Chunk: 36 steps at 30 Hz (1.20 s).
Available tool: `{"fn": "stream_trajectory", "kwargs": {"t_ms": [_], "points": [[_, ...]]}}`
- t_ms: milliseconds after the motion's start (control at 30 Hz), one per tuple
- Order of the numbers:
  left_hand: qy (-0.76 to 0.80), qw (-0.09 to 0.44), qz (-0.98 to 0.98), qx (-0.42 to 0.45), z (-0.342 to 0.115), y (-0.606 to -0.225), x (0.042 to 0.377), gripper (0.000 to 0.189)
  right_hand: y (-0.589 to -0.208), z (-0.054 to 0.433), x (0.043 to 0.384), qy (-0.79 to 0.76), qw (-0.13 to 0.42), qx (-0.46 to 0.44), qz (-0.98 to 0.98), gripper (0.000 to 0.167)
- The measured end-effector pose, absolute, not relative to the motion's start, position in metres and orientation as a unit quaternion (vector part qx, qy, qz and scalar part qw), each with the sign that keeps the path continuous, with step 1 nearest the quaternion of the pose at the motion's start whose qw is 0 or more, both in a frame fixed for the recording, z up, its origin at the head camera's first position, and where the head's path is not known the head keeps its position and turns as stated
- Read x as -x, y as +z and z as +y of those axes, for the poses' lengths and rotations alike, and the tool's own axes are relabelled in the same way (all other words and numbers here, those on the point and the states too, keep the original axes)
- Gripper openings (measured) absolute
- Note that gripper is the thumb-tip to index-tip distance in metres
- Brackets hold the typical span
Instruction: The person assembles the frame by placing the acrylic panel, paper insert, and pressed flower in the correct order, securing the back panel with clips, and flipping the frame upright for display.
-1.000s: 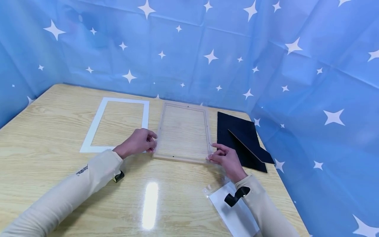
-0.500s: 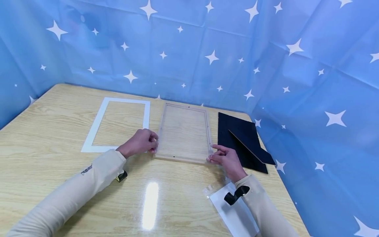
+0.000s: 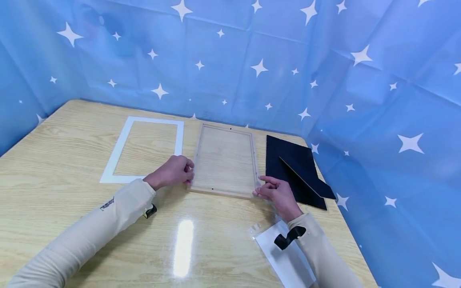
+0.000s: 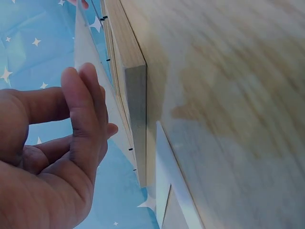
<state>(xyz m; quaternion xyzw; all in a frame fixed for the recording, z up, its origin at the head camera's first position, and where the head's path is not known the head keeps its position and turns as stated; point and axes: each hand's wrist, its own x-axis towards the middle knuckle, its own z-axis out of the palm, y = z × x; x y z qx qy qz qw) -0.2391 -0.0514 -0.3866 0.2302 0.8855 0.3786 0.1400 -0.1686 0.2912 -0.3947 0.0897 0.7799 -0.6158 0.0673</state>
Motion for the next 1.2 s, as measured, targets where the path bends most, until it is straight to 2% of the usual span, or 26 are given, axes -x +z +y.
{"fn": "stream_trajectory", "kwargs": {"t_ms": [367,533,600,867,1033,1200], "points": [[0.384,0.138,0.884,-0.228,-0.0482,-0.3882,0.2426,0.037,-0.3976,0.2910,0.1710,-0.620,0.070,-0.101,0.775,0.051],[0.382,0.126,0.885,-0.235,-0.0458,-0.3876,0.2420,0.018,-0.3965,0.2910,0.1718,-0.613,0.062,-0.102,0.781,0.047],[0.380,0.122,0.886,-0.237,-0.0453,-0.3874,0.2415,0.016,-0.3965,0.2913,0.1721,-0.605,0.058,-0.100,0.788,0.045],[0.377,0.123,0.889,-0.230,-0.0444,-0.3867,0.2410,0.038,-0.4000,0.2908,0.1738,-0.601,0.050,-0.094,0.792,0.045],[0.362,0.108,0.895,-0.239,-0.0442,-0.3899,0.2420,0.019,-0.3997,0.2906,0.1720,-0.582,0.049,-0.089,0.807,0.049],[0.336,0.108,0.904,-0.243,-0.0461,-0.3897,0.2406,0.016,-0.3974,0.2899,0.1706,-0.537,0.042,-0.072,0.839,0.052]]}}
